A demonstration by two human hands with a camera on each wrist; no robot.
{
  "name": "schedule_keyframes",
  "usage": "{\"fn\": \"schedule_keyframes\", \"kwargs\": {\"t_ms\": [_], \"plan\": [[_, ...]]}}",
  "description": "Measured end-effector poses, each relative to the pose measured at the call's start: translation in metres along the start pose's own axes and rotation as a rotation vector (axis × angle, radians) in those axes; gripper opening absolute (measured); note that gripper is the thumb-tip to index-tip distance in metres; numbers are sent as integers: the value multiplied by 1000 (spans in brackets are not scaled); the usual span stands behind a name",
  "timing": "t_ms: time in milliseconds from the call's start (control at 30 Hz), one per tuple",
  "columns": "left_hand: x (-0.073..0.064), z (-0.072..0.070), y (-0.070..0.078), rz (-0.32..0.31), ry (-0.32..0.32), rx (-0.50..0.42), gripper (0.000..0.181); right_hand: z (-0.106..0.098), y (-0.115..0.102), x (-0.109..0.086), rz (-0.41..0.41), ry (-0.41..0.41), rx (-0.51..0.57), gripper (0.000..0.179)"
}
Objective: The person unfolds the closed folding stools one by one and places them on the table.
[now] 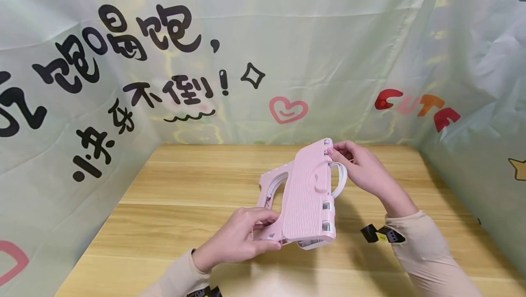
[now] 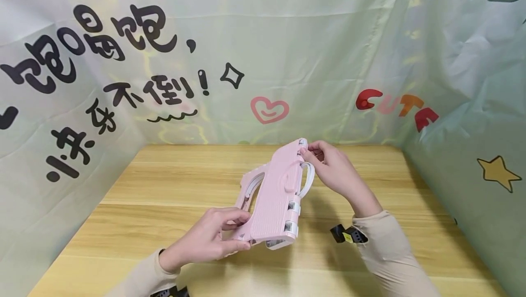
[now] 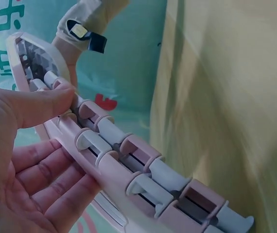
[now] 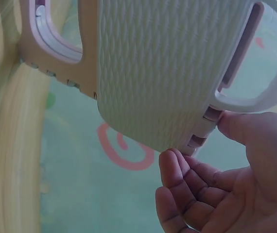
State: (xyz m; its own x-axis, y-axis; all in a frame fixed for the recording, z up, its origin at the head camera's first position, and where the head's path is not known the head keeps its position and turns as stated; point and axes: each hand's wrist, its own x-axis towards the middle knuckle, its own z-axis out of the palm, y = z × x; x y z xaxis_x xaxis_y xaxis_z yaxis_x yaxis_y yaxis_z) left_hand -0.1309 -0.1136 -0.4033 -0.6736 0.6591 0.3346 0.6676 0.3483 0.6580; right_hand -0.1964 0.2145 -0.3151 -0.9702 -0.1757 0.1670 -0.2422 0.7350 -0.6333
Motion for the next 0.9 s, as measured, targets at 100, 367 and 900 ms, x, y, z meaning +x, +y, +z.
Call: {"fn": "schedule_keyframes", "kwargs": {"t_ms": [100,367,900], "plan": [[0,2,2,-30,9,-68,41,0,-5,2,-16,26,1,54],[0,6,7,-138,19,-222,43,-2,-16,8,-53,48,4,55],[2,20,9,-184,81,-406,44,8,-40,21,-170,45,102,48]]}}
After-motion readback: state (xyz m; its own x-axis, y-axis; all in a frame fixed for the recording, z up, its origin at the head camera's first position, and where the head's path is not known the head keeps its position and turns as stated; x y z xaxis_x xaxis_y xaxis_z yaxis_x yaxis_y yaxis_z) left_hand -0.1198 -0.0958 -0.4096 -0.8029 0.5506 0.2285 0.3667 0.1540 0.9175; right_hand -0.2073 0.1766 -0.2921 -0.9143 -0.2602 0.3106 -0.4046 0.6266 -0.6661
